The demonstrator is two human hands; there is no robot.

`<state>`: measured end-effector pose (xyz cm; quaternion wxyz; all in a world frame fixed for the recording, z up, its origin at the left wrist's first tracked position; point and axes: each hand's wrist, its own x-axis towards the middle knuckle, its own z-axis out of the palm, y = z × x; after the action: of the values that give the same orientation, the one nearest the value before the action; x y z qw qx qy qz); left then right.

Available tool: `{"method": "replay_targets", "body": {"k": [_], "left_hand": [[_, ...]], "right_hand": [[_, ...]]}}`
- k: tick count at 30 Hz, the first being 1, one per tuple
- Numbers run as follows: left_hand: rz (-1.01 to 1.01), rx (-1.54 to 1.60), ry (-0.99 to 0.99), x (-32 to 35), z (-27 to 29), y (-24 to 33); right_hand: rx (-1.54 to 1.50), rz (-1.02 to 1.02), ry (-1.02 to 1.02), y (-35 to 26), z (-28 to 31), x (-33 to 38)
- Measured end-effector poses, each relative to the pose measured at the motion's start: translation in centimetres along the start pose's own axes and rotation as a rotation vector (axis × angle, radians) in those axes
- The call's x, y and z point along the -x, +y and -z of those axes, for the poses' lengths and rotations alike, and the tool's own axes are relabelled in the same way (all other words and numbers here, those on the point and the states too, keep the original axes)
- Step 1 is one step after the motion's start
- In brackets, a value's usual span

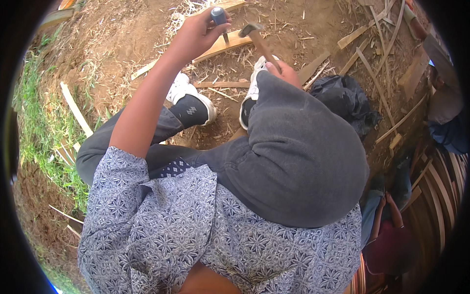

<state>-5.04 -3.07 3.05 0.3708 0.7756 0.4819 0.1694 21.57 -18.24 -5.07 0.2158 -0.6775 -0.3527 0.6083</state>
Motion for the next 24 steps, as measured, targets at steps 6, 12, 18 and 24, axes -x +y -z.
{"method": "replay_targets", "body": {"k": [6,12,18,24], "left_hand": [[-0.058,-0.043,-0.050,-0.3,0.2,-0.3],[-0.142,0.005,-0.086,-1.0,0.0,-0.2],[-0.096,-0.037,-0.072,-0.4,0.3,-0.3],[-0.057,-0.048,-0.093,-0.8,-0.1,0.3]], "right_hand": [[-0.220,0.406,0.118,-12.4,6.6,6.9],[-0.004,0.684,0.081,-13.8,7.6,8.4],[0.056,0.449,0.120,-16.3,6.3,10.0],[0.249,0.493,0.120,-14.3,6.7,8.7]]}}
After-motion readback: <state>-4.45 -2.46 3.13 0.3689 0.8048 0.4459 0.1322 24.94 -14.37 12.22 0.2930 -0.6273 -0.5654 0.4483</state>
